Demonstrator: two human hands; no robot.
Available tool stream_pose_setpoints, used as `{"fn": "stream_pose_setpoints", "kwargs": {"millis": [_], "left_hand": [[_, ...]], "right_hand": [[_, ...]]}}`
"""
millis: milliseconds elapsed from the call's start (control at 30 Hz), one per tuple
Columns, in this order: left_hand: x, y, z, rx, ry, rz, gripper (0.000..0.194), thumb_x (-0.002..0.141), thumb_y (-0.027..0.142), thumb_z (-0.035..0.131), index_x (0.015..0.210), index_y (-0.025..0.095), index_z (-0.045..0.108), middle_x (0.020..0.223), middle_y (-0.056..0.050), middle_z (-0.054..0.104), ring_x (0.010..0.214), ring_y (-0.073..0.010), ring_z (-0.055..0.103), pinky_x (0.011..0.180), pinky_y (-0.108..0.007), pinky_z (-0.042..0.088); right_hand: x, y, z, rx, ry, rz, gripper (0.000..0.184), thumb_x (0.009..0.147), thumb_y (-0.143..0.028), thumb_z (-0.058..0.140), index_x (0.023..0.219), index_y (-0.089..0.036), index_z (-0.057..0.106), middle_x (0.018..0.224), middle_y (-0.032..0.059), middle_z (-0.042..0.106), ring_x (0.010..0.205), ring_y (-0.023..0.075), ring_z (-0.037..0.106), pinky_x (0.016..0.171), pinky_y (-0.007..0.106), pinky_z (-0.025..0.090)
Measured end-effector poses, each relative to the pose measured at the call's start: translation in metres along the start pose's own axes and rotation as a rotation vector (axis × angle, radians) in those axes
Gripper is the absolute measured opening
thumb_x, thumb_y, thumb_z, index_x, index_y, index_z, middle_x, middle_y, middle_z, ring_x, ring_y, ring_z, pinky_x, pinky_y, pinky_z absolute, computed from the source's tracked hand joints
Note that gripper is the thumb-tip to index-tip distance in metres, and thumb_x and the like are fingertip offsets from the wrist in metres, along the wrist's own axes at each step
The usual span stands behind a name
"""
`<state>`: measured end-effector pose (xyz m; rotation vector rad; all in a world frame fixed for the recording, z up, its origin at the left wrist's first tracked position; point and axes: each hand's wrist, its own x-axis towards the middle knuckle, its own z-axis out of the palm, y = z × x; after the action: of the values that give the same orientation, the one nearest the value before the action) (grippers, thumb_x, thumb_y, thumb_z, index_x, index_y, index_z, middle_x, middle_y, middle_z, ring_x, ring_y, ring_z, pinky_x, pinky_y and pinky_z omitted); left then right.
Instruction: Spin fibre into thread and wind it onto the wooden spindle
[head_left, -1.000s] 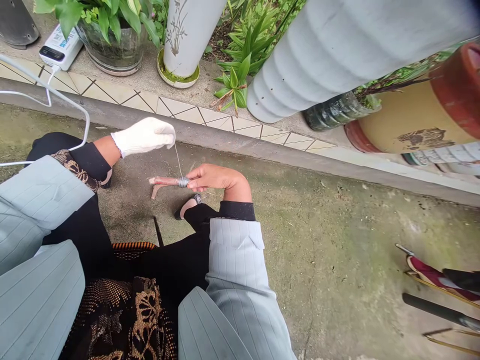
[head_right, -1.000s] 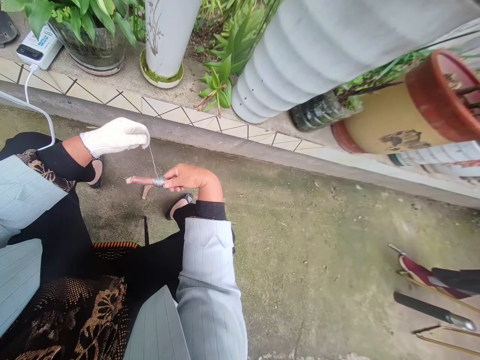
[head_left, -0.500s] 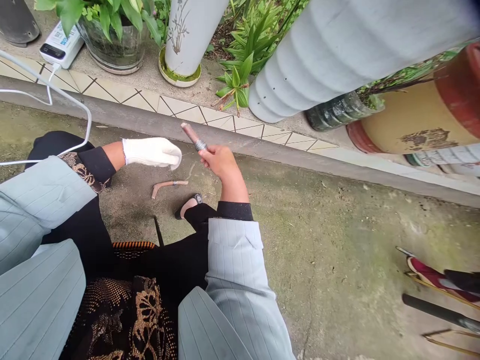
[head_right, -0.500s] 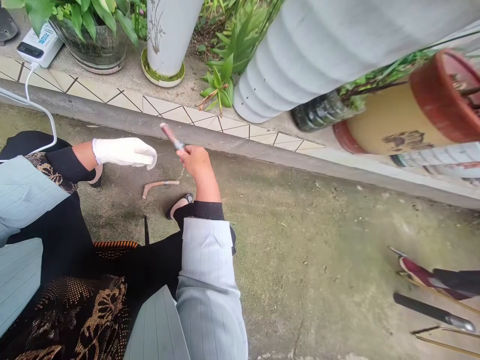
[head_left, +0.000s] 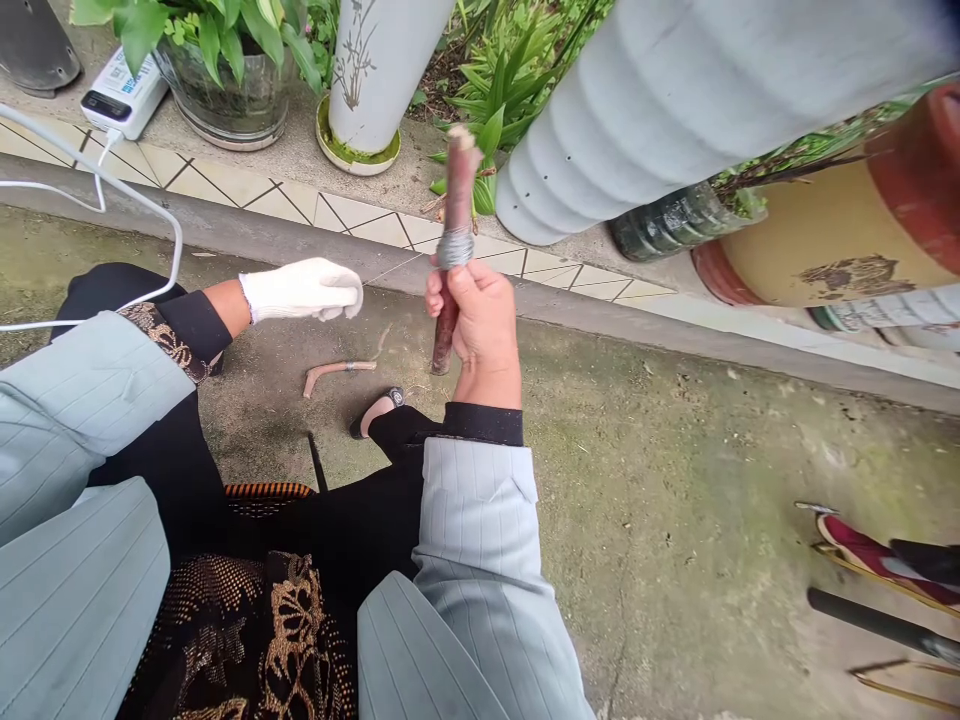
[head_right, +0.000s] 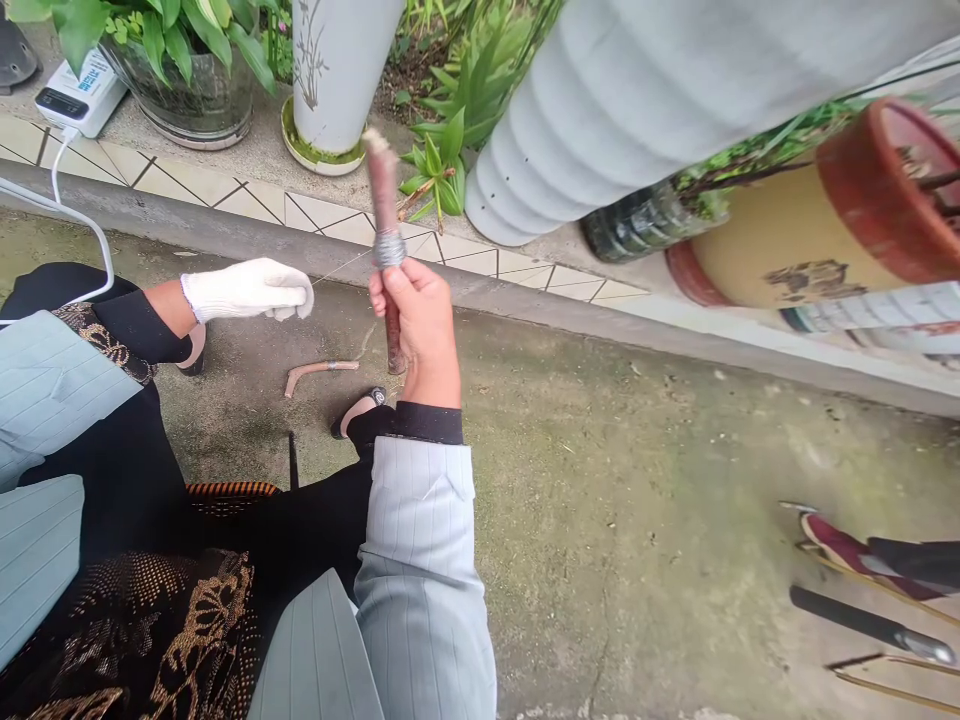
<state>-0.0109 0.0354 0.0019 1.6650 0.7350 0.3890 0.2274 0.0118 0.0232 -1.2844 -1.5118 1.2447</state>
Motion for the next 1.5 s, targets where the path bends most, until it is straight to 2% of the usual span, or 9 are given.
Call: {"fn": "stream_pose_setpoints", "kwargs": {"millis": [167, 400, 633, 700, 933, 1133, 1300, 1400, 1500], "left_hand": [[-0.005, 0.008, 0.002, 0.102, -0.168, -0.023, 0.02, 0.084, 0.03, 0.054, 0.078, 0.015, 0.066, 0.06, -0.001, 0.056, 0.049, -0.0081, 0.042, 0.05, -0.022, 0.031], [-0.005, 0.007, 0.001, 0.283, -0.184, -0.021, 0.018, 0.08, 0.027, 0.053, 0.076, 0.016, 0.067, 0.058, 0.001, 0.054, 0.05, -0.0089, 0.042, 0.05, -0.021, 0.03], [-0.002, 0.003, -0.003, 0.267, -0.087, -0.039, 0.021, 0.082, 0.03, 0.054, 0.07, 0.014, 0.062, 0.058, 0.001, 0.053, 0.051, -0.0091, 0.041, 0.052, -0.023, 0.031], [0.0, 0.001, -0.004, 0.21, -0.042, -0.041, 0.022, 0.084, 0.032, 0.055, 0.072, 0.014, 0.062, 0.059, 0.001, 0.054, 0.052, -0.0088, 0.042, 0.052, -0.023, 0.032], [0.001, -0.002, -0.002, 0.097, -0.012, -0.003, 0.025, 0.089, 0.034, 0.05, 0.082, 0.014, 0.062, 0.063, -0.002, 0.056, 0.054, -0.0088, 0.047, 0.052, -0.022, 0.034], [-0.007, 0.013, 0.0, 0.213, -0.212, -0.05, 0.022, 0.086, 0.031, 0.053, 0.081, 0.015, 0.067, 0.056, 0.001, 0.053, 0.047, -0.0083, 0.042, 0.049, -0.022, 0.031], [-0.01, 0.019, -0.002, 0.148, -0.128, -0.006, 0.021, 0.085, 0.029, 0.056, 0.079, 0.012, 0.067, 0.059, -0.001, 0.057, 0.049, -0.0072, 0.044, 0.049, -0.02, 0.032], [-0.008, 0.013, -0.005, 0.119, -0.052, 0.0, 0.021, 0.084, 0.027, 0.056, 0.076, 0.011, 0.066, 0.064, -0.003, 0.06, 0.051, -0.0067, 0.045, 0.051, -0.02, 0.034], [-0.005, 0.006, -0.008, 0.11, 0.042, 0.02, 0.021, 0.084, 0.027, 0.055, 0.077, 0.011, 0.066, 0.068, -0.003, 0.061, 0.054, -0.0068, 0.047, 0.054, -0.02, 0.037]], "right_hand": [[0.014, 0.024, -0.002, -0.324, 0.177, 0.182, 0.03, 0.085, -0.046, 0.057, 0.083, -0.016, 0.063, 0.064, 0.0013, 0.059, 0.054, 0.0103, 0.052, 0.049, 0.021, 0.039], [0.011, 0.03, 0.02, -0.848, -0.544, 0.49, 0.02, 0.076, -0.029, 0.068, 0.06, -0.018, 0.063, 0.059, 0.0054, 0.063, 0.057, 0.0151, 0.056, 0.057, 0.027, 0.04], [-0.001, 0.012, 0.022, -0.378, -1.078, 0.421, 0.025, 0.074, -0.039, 0.069, 0.067, -0.016, 0.064, 0.059, -0.0015, 0.059, 0.05, 0.0072, 0.047, 0.051, 0.022, 0.038], [-0.005, 0.004, 0.019, -0.188, -0.955, 0.317, 0.029, 0.072, -0.043, 0.071, 0.07, -0.015, 0.064, 0.062, -0.0013, 0.06, 0.052, 0.0071, 0.048, 0.052, 0.021, 0.039], [0.003, 0.001, 0.007, 0.017, 0.106, 0.029, 0.033, 0.083, -0.05, 0.06, 0.082, -0.017, 0.061, 0.066, -0.0013, 0.057, 0.054, 0.0074, 0.05, 0.05, 0.019, 0.04], [0.018, 0.027, 0.0, -0.386, 0.27, 0.223, 0.027, 0.087, -0.039, 0.055, 0.082, -0.015, 0.064, 0.063, 0.0007, 0.059, 0.051, 0.0095, 0.052, 0.05, 0.022, 0.04], [0.01, 0.023, 0.013, -0.789, -0.278, 0.46, 0.017, 0.082, -0.027, 0.06, 0.076, -0.013, 0.067, 0.062, 0.0033, 0.062, 0.054, 0.0113, 0.053, 0.057, 0.025, 0.04], [0.004, 0.015, 0.022, -0.64, -0.872, 0.513, 0.016, 0.079, -0.027, 0.064, 0.068, -0.014, 0.065, 0.059, 0.0005, 0.06, 0.051, 0.0086, 0.05, 0.054, 0.023, 0.039], [-0.003, 0.007, 0.022, -0.309, -1.128, 0.425, 0.021, 0.075, -0.035, 0.069, 0.071, -0.014, 0.065, 0.061, -0.0016, 0.059, 0.052, 0.007, 0.048, 0.053, 0.021, 0.039]]}}
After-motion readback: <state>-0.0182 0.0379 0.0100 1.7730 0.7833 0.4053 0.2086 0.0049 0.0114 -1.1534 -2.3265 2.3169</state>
